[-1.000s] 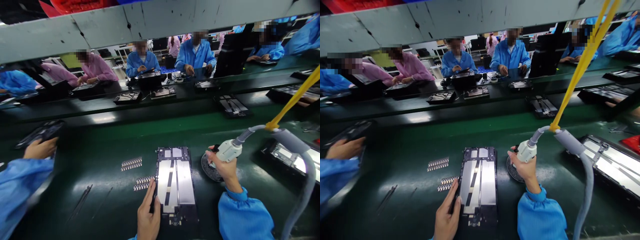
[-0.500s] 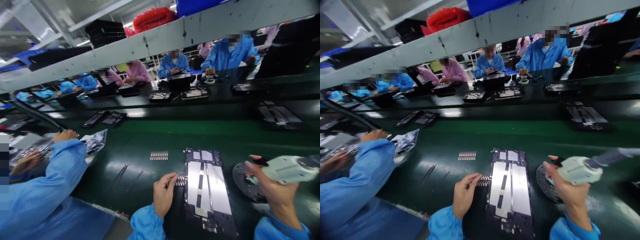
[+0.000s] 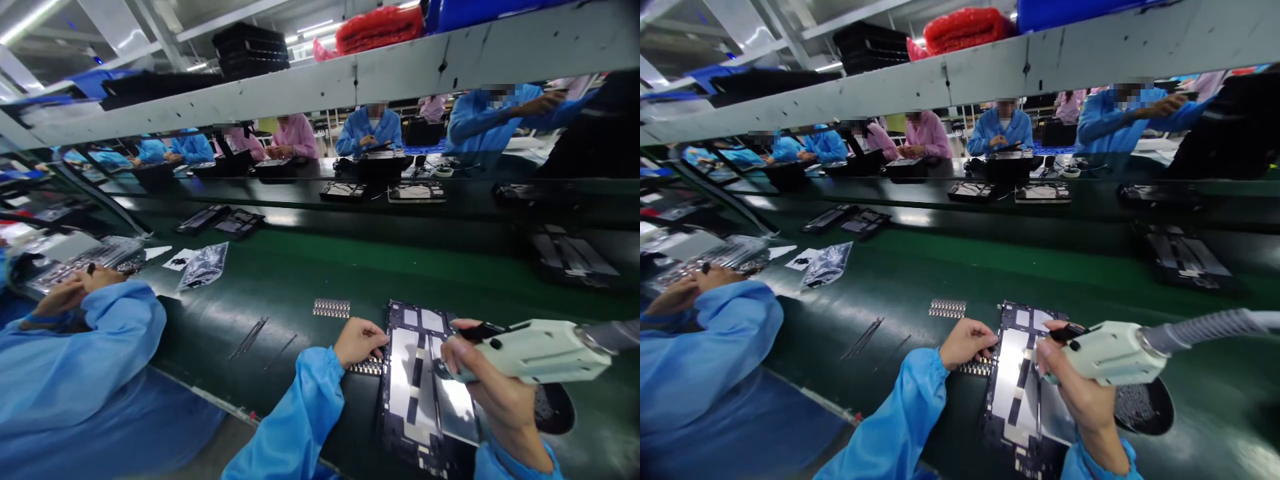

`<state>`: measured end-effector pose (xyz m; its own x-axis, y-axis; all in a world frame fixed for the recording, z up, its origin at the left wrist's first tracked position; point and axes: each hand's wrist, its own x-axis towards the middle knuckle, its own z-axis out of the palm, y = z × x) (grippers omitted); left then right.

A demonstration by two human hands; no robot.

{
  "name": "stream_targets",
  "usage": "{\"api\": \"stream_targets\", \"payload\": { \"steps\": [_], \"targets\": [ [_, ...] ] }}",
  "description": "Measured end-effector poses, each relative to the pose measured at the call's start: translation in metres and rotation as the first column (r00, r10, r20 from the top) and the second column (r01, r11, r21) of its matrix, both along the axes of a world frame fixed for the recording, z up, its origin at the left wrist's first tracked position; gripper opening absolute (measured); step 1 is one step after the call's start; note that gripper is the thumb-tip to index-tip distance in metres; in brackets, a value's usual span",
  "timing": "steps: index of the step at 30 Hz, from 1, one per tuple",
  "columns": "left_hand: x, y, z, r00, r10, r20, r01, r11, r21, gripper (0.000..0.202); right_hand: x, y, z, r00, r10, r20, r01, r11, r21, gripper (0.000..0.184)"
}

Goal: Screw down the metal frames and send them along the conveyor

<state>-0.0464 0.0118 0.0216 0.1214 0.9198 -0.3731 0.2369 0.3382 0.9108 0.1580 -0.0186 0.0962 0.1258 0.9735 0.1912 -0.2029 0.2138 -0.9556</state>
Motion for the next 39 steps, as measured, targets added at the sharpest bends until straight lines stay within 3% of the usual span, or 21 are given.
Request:
{"api": "stream_targets", "payload": {
  "steps": [5, 10, 13, 15, 20, 27, 33, 36, 39],
  "targets": [
    [0.007, 0.001, -0.001, 0.995, 0.038, -0.096, -0.023, 0.988, 0.151, 0.017, -0.024, 0.012, -0.002, 0.993, 0.100, 0.069, -0.099, 0.995, -0.016, 0.024],
    [0.012, 0.002, 0.007, 0.982, 0.034, -0.187, 0.025, 0.952, 0.304, 0.011, -0.049, 0.029, -0.009, 0.992, 0.101, 0.074, -0.102, 0.995, 0.017, 0.021],
    [0.010, 0.008, 0.005, 0.997, -0.025, -0.070, 0.038, 0.981, 0.191, 0.007, -0.061, 0.037, -0.013, 0.991, 0.085, 0.106, -0.087, 0.996, 0.012, 0.024],
    [0.007, 0.015, 0.001, 0.999, -0.048, 0.005, 0.048, 0.995, 0.086, 0.015, -0.067, 0.041, -0.017, 0.987, 0.075, 0.140, -0.074, 0.997, -0.007, 0.023],
    [0.005, 0.026, -0.006, 0.993, -0.073, 0.088, 0.078, 0.996, -0.051, 0.021, -0.073, 0.046, -0.019, 0.982, 0.094, 0.167, -0.089, 0.995, -0.038, 0.028],
    [0.006, 0.026, -0.009, 0.993, -0.062, 0.102, 0.068, 0.996, -0.057, 0.018, -0.075, 0.047, -0.026, 0.976, 0.108, 0.190, -0.102, 0.994, -0.043, 0.028],
    [0.004, 0.024, -0.005, 0.991, -0.123, 0.061, 0.121, 0.992, 0.037, 0.003, -0.079, 0.043, -0.034, 0.953, 0.102, 0.286, -0.114, 0.993, 0.024, 0.020],
    [-0.010, 0.018, 0.003, 0.993, -0.113, -0.019, 0.114, 0.992, 0.058, 0.012, -0.082, 0.040, -0.033, 0.952, 0.078, 0.297, -0.099, 0.993, 0.059, 0.018],
    [-0.035, 0.001, 0.012, 0.985, -0.026, -0.171, 0.042, 0.995, 0.095, 0.015, -0.084, 0.039, -0.033, 0.961, 0.077, 0.266, -0.084, 0.996, 0.015, 0.022]
  ]
}}
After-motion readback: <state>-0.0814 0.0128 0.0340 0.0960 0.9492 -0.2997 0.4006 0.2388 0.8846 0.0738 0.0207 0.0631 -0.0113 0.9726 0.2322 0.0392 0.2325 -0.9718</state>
